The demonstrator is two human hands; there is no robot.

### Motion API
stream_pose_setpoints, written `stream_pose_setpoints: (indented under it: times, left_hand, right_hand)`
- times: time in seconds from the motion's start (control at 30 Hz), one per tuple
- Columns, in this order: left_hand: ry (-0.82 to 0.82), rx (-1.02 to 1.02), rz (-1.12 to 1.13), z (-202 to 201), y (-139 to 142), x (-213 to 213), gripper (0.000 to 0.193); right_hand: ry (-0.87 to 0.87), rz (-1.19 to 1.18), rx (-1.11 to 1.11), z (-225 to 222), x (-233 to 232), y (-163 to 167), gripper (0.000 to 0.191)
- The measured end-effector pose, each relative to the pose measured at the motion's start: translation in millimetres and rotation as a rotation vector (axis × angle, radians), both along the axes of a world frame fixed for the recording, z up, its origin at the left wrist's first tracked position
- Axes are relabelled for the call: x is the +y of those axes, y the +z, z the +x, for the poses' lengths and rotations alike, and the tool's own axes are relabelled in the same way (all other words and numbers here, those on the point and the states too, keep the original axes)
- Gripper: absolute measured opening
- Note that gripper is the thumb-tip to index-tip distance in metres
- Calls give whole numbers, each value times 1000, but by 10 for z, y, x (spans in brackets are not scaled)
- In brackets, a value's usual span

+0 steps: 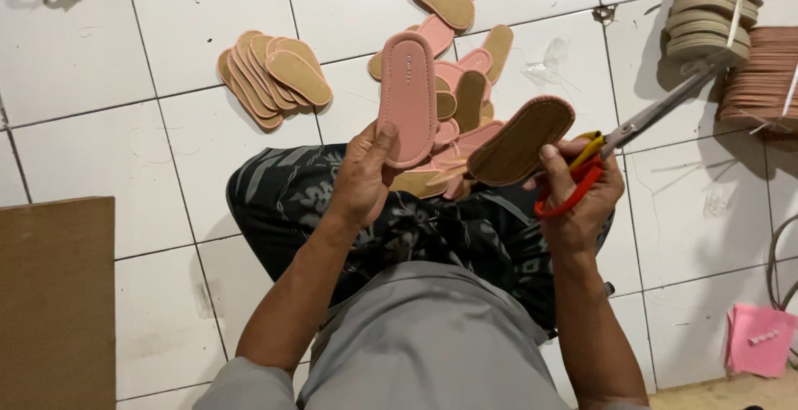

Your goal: The person sits on the workshop floor and uses scissors to trim excess material from the edges of pink slipper insoles, working one insole at a time and placing finished insoles onto a pile on the tiled floor.

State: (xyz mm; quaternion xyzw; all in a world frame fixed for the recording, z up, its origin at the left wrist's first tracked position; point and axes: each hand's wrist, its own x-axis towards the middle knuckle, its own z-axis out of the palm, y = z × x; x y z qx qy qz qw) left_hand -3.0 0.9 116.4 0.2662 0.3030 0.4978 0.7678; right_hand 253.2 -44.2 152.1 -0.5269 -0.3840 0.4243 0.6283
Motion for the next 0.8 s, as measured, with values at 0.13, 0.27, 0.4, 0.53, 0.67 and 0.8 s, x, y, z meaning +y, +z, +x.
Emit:
stream_pose_setpoints:
  times: [0.13, 0.27, 0.4, 0.53, 0.67, 0.8]
  left_hand:
    - [-12, -65, 26, 10, 140, 28, 41]
    - [37, 24, 100, -42, 402, 94, 39]
    - [82, -191, 186, -231, 782, 114, 34]
    - [-14, 9, 415, -326, 985, 203, 35]
    - [-391, 408, 544, -190, 886, 383, 34]
    - [-617, 571, 599, -40, 698, 391, 31]
  right_hand:
    - [4, 30, -139, -3, -52, 103, 11]
    - [73, 46, -145, -19, -91, 194, 11]
    - [118, 48, -109, 20, -95, 302, 12]
    - [73, 109, -167, 119, -71, 417, 22]
    - [72, 182, -144, 244, -58, 517, 39]
    - [203, 250, -295, 356, -21, 569, 49]
